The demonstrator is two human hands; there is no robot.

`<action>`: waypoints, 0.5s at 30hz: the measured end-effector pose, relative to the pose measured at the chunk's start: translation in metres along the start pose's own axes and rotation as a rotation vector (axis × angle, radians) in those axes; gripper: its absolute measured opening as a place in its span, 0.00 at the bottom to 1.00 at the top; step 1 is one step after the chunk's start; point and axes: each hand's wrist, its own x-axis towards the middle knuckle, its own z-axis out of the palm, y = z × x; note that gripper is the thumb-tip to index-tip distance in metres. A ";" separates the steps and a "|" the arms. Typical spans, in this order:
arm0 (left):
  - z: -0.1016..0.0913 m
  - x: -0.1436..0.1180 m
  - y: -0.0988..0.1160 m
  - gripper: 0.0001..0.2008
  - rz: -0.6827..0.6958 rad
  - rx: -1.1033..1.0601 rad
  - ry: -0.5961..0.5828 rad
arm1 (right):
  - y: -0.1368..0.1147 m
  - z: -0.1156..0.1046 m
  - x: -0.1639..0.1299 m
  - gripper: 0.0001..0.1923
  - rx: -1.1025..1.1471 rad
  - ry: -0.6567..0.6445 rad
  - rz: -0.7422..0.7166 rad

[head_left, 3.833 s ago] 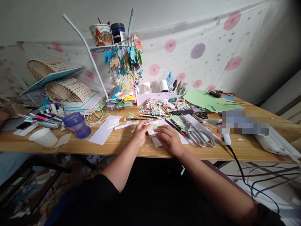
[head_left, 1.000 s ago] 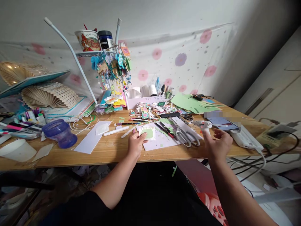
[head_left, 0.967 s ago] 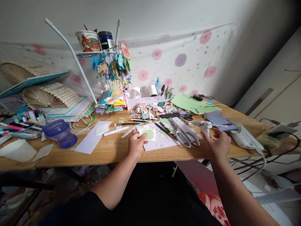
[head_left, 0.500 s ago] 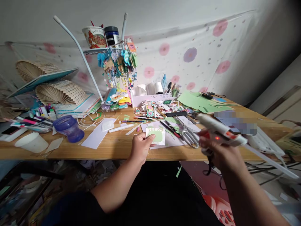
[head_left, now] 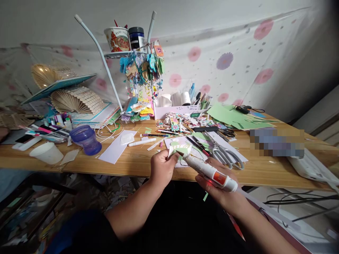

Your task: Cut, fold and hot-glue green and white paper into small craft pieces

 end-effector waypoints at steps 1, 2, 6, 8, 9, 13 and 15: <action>-0.001 0.000 0.002 0.17 0.016 0.024 -0.003 | 0.000 0.001 0.000 0.12 -0.008 -0.002 -0.002; -0.001 -0.001 0.004 0.18 0.027 0.042 -0.005 | 0.000 0.001 -0.001 0.12 -0.015 -0.006 -0.006; 0.000 -0.002 0.008 0.20 0.039 0.075 0.000 | -0.001 0.002 0.000 0.11 -0.060 -0.020 -0.028; 0.001 -0.002 0.008 0.21 0.045 0.078 0.008 | 0.000 0.001 0.000 0.11 -0.078 -0.009 -0.039; 0.001 -0.002 0.008 0.21 0.048 0.075 0.012 | 0.000 0.001 0.000 0.11 -0.082 -0.001 -0.041; 0.001 -0.002 0.006 0.19 0.058 0.070 0.019 | 0.002 -0.001 -0.002 0.12 -0.094 0.021 -0.023; 0.001 -0.002 0.004 0.17 0.062 0.077 0.023 | 0.004 -0.001 -0.003 0.12 -0.103 0.036 -0.010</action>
